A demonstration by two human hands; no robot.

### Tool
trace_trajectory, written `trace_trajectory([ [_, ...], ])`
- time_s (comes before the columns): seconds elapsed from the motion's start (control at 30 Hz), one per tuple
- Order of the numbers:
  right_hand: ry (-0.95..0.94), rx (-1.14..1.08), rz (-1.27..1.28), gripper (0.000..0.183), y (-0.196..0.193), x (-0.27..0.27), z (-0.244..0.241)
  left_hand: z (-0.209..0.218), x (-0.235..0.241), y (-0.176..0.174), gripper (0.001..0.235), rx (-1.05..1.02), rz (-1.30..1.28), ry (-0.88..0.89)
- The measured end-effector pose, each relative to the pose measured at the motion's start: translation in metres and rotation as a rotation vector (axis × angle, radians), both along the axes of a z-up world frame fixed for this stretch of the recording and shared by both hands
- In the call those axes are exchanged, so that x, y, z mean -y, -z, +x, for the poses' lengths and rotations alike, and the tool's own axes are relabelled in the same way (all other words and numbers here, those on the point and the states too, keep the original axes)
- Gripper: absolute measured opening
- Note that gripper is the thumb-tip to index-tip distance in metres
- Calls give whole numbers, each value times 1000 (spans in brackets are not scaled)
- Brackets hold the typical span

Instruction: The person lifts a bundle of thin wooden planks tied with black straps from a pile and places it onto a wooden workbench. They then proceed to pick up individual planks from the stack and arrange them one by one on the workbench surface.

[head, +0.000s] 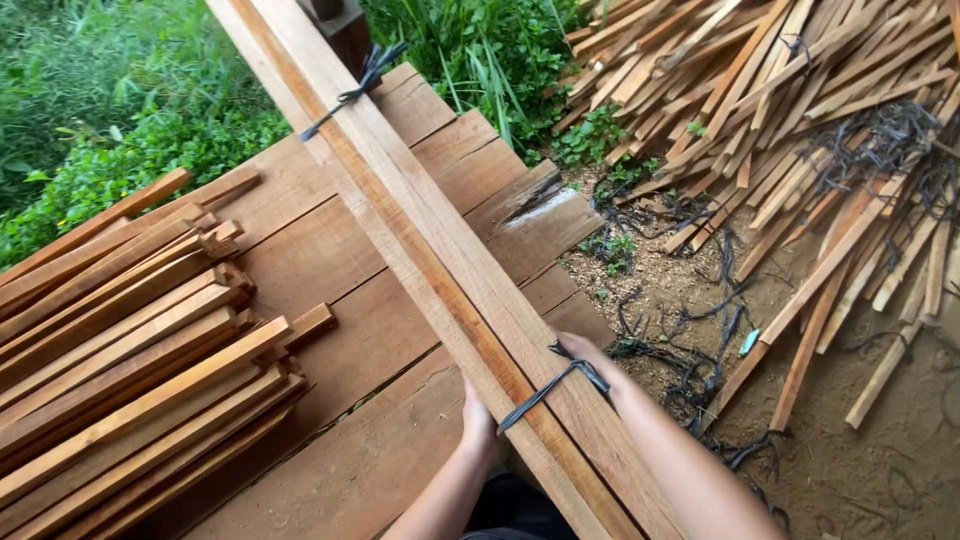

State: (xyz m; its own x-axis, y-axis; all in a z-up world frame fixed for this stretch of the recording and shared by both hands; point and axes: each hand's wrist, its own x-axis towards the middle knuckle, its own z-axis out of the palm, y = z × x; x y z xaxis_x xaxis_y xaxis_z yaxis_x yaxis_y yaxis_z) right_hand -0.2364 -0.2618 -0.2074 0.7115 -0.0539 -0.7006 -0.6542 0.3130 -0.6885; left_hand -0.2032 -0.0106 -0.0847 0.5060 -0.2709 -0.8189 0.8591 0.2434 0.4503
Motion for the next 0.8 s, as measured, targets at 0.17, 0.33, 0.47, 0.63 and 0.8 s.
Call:
trace_trajectory([
  [0.17,-116,-75,-496,59,-133,-9,26,38,-61,18,71,390,391,235],
  [0.33,-58,168,-909,57,-226,-60,43,73,-149,-19,67,744,618,230],
  [0.47,-120,483,-1162,60,-269,-139,49,86,-217,-45,65,1021,813,234],
  [0.63,-214,653,-1131,68,-293,-270,45,82,-306,-93,65,1137,894,212],
  [0.8,-261,778,-993,70,-288,-389,34,64,-391,-127,66,1240,926,181],
])
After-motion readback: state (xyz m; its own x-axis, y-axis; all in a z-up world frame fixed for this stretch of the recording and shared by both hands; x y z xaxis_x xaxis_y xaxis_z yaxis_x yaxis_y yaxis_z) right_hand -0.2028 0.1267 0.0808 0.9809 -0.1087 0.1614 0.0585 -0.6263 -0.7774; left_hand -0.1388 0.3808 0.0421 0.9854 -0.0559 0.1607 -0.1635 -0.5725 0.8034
